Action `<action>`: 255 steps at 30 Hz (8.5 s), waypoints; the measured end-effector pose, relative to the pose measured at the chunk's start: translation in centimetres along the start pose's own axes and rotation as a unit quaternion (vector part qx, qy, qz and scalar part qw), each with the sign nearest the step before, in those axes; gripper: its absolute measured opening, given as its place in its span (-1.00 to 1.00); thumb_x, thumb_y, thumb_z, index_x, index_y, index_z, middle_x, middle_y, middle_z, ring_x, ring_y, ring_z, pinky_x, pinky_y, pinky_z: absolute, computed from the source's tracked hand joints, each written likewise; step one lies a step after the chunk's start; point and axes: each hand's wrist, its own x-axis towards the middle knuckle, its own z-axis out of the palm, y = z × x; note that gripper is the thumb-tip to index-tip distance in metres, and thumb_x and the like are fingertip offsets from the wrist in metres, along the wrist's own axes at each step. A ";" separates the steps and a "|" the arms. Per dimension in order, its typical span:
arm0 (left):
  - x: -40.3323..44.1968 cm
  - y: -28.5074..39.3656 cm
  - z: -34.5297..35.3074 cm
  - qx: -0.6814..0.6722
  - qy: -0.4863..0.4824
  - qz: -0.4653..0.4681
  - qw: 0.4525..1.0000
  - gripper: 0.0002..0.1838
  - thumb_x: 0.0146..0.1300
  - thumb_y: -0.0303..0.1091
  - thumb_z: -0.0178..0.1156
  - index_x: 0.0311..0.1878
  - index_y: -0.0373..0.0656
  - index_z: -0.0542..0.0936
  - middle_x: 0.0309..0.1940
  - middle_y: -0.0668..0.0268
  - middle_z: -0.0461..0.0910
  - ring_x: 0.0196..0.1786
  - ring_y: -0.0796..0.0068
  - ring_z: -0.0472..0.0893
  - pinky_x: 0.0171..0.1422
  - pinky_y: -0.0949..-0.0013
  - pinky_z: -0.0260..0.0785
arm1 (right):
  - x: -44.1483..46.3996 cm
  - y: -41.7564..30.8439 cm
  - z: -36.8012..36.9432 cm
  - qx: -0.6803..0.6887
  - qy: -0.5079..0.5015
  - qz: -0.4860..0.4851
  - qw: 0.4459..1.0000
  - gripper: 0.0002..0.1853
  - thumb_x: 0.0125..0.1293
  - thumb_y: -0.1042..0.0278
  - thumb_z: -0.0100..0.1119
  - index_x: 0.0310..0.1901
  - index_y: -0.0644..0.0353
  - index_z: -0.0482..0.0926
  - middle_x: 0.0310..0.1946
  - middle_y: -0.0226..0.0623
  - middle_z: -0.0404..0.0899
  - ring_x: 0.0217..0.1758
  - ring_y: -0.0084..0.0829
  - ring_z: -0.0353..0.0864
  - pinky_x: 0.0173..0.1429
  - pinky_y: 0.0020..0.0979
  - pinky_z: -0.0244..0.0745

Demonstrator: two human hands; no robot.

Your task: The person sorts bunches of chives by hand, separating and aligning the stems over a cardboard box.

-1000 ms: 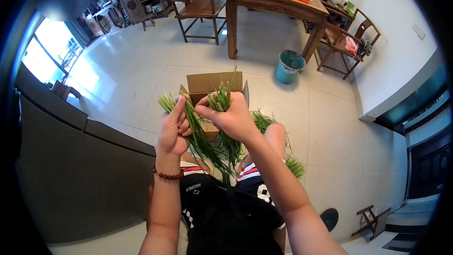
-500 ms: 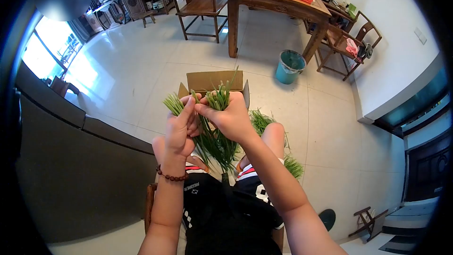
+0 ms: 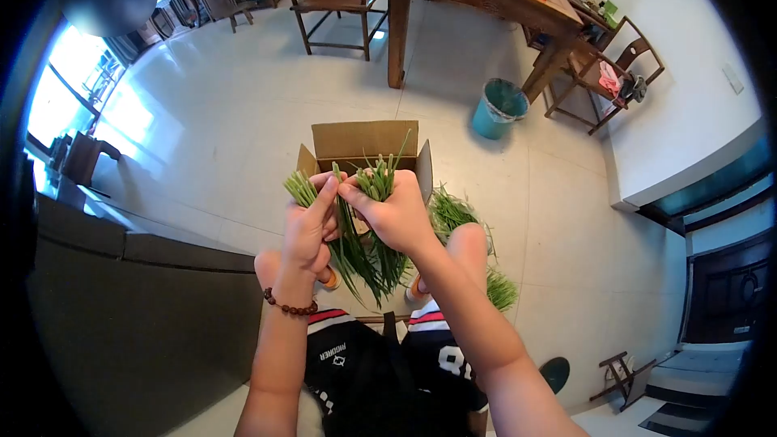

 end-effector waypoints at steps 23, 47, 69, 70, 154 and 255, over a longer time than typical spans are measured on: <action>26.2 -15.2 -11.6 0.193 0.015 -0.094 0.977 -0.62 0.50 -0.12 0.24 -0.42 -0.15 0.65 -0.60 0.65 0.32 -0.48 0.80 0.21 -0.38 0.52 0.03 | 22.0 23.9 -8.9 -0.006 0.062 0.200 0.978 -0.86 0.27 0.41 0.40 -0.26 0.31 0.69 -0.56 -0.48 0.57 -0.61 -0.67 0.44 -0.52 -0.51 0.30; 26.5 -14.1 -14.4 0.232 -0.005 -0.159 0.960 -0.64 0.50 -0.13 0.26 -0.40 -0.15 0.64 -0.57 0.63 0.40 -0.48 0.81 0.28 -0.41 0.53 0.08 | 23.7 25.1 -6.4 -0.128 -0.014 0.119 0.985 -0.86 0.24 0.45 0.43 -0.23 0.34 0.71 -0.39 -0.40 0.68 -0.25 -0.58 0.63 -0.12 -0.45 0.52; 27.3 -14.8 -14.8 0.152 0.029 -0.175 0.972 -0.60 0.57 -0.07 0.16 -0.38 -0.12 0.62 -0.59 0.65 0.33 -0.54 0.82 0.21 -0.46 0.54 0.01 | 24.0 25.7 -8.1 -0.140 -0.019 0.204 0.969 -0.81 0.21 0.33 0.46 -0.26 0.28 0.76 -0.51 -0.43 0.67 -0.41 -0.62 0.55 -0.24 -0.42 0.48; 27.4 -15.2 -15.0 0.143 0.019 -0.173 0.974 -0.60 0.56 -0.03 0.15 -0.35 -0.12 0.59 -0.59 0.57 0.37 -0.57 0.78 0.27 -0.50 0.54 0.08 | 24.1 25.6 -8.0 -0.153 -0.026 0.188 0.970 -0.80 0.20 0.32 0.47 -0.25 0.28 0.76 -0.52 -0.44 0.67 -0.41 -0.62 0.56 -0.23 -0.41 0.49; 32.1 -11.3 -18.4 -0.338 0.007 -0.085 0.937 -0.49 0.64 0.06 -0.10 -0.49 0.04 0.26 -0.68 0.57 0.12 -0.69 0.72 0.00 -0.65 0.56 -0.11 | 22.9 24.5 -6.7 -0.025 -0.154 0.285 0.946 -0.83 0.18 0.37 0.43 -0.29 0.30 0.74 -0.44 -0.43 0.70 -0.37 -0.66 0.56 -0.21 -0.46 0.53; 32.3 -9.4 -22.0 -0.282 0.085 0.080 0.952 -0.49 0.67 -0.02 -0.14 -0.48 -0.05 0.24 -0.64 0.45 0.10 -0.62 0.59 0.02 -0.56 0.48 -0.01 | 23.1 25.3 -6.6 -0.069 -0.105 0.214 0.969 -0.84 0.16 0.38 0.43 -0.27 0.27 0.73 -0.49 -0.48 0.62 -0.41 -0.67 0.50 -0.27 -0.51 0.42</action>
